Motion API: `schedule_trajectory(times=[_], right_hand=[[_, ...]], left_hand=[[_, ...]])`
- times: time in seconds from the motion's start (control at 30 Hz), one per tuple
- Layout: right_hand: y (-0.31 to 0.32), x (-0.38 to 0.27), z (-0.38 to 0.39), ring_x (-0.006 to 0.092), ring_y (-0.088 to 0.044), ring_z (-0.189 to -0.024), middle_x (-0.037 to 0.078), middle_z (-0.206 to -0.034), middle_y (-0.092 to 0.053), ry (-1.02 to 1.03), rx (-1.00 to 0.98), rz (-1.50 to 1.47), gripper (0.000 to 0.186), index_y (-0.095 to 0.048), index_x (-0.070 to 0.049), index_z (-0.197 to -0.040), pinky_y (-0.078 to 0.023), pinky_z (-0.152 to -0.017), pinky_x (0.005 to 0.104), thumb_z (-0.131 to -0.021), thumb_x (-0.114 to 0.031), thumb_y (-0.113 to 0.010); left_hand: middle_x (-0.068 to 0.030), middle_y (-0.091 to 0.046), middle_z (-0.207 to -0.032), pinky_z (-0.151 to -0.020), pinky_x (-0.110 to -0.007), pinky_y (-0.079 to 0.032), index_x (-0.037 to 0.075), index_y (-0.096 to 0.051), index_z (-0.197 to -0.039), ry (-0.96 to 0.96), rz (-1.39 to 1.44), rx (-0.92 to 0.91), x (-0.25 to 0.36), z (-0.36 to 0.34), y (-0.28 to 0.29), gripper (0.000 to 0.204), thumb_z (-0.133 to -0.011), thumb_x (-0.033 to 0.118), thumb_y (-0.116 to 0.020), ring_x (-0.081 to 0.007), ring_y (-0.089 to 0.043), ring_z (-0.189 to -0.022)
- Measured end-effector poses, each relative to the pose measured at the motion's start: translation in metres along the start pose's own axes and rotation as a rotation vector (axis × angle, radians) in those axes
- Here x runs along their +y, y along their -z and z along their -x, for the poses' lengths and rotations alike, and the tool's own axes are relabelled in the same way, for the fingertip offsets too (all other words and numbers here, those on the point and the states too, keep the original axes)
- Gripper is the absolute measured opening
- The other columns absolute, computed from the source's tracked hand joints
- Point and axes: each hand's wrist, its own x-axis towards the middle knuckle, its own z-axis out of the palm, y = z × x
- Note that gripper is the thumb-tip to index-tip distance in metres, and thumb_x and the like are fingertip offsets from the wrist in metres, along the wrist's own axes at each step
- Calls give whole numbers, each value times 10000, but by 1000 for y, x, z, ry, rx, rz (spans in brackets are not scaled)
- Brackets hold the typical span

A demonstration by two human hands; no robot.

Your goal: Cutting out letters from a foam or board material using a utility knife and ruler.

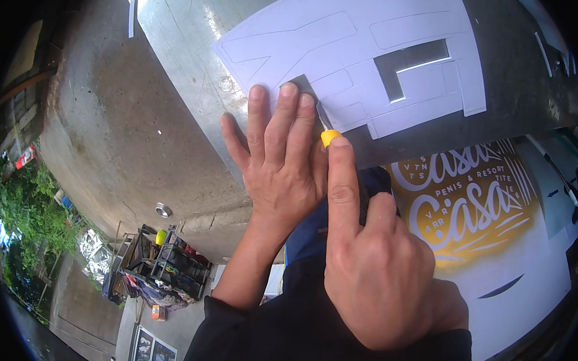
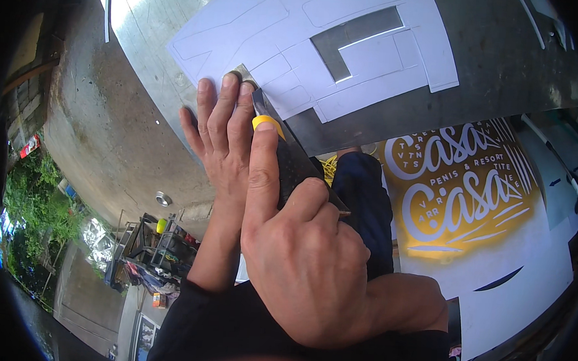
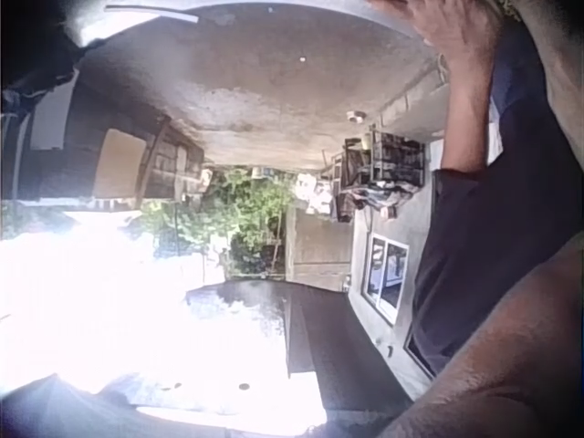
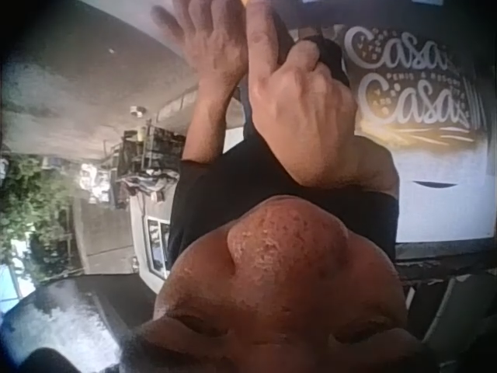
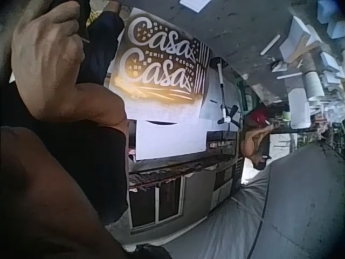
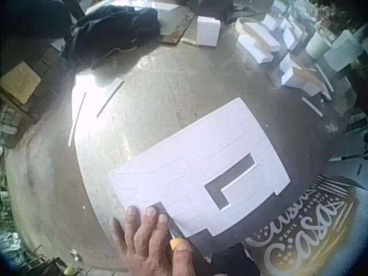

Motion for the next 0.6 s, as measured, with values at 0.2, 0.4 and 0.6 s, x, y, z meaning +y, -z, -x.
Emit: schedule_trajectory(times=[0.2, 0.4, 0.6], right_hand=[[4, -1, -1, 269, -657, -580, 111, -775, -555, -13, -36, -17, 678, -437, -136, -1568, -547, -523, 404, -914, -114, -613], [3, 2, 1, 278, -669, -609, 120, -789, -561, -7, -50, -3, 696, -407, -132, -1582, -552, -532, 412, -917, -110, -609], [3, 2, 3, 276, -663, -599, 119, -783, -554, -21, -72, -1, 715, -400, -132, -1586, -547, -526, 415, -902, -82, -606]], left_hand=[[-63, -509, -1546, -1257, -593, -55, 114, -576, -1445, 0, 1, 8, 1, 0, 1, 534, -934, 260, -625, -333, -347, -1522], [-64, -482, -1568, -1255, -601, -42, 113, -566, -1454, 0, 21, -18, 1, 0, 3, 549, -931, 265, -639, -335, -328, -1530], [-64, -475, -1573, -1252, -606, -35, 112, -555, -1466, 1, 26, -28, 1, -1, 4, 561, -941, 289, -646, -337, -309, -1538]])
